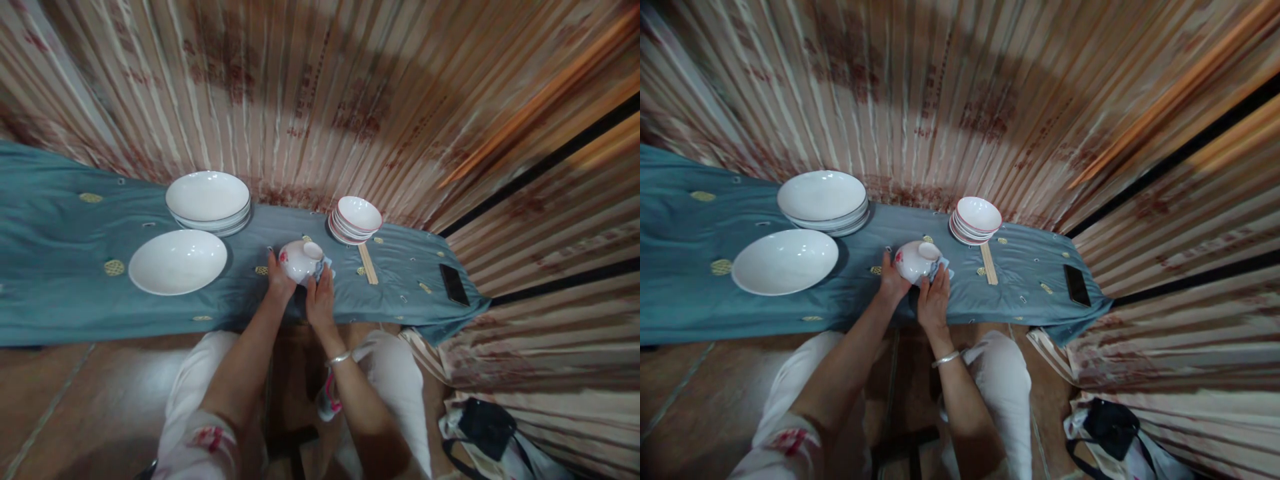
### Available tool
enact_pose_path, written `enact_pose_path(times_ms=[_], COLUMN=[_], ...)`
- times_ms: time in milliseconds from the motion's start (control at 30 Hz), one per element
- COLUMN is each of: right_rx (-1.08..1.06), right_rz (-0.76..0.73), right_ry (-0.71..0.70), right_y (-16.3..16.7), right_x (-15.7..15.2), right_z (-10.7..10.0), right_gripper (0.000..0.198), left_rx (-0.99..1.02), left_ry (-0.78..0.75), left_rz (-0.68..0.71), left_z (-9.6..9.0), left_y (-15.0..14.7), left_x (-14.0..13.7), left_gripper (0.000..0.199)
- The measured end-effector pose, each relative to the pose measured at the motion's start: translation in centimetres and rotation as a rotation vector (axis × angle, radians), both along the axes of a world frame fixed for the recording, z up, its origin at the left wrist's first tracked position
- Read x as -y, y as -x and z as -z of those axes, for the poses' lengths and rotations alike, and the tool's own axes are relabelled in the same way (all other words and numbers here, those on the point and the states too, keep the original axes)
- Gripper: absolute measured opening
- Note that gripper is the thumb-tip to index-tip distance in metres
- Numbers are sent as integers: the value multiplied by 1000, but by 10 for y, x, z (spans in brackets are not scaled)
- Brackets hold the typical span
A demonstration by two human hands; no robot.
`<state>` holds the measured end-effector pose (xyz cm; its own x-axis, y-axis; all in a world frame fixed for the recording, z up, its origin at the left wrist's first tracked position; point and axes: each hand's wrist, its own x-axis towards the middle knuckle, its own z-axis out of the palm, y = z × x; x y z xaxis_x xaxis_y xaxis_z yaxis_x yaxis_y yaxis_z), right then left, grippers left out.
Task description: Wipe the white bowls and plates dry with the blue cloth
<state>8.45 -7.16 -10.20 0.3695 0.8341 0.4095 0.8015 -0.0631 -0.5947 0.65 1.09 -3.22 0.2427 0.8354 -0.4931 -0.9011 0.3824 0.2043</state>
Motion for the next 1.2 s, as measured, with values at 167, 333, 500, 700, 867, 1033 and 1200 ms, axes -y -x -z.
enact_pose_path(times_ms=[167,333,500,700,867,1033,1200], right_rx=[88,222,397,538,657,739,795], right_rz=[-80,-155,-260,-428,-584,-671,-693], right_ry=[3,-38,-28,0,69,119,187], right_y=[2,4,2,-1,1,4,13], right_x=[11,17,15,1,-17,-33,-47], right_z=[1,1,-3,-23,-46,-67,-87], right_gripper=[61,63,57,51,47,40,31], left_rx=[-7,-22,-54,-69,-33,3,36], left_ry=[19,-2,38,77,66,50,22], left_rz=[-5,9,31,46,70,83,38], left_z=[-2,1,2,-1,3,9,9], left_y=[0,0,2,5,9,12,12], left_x=[2,1,1,4,5,3,3], left_gripper=[72,74,68,62,59,55,53])
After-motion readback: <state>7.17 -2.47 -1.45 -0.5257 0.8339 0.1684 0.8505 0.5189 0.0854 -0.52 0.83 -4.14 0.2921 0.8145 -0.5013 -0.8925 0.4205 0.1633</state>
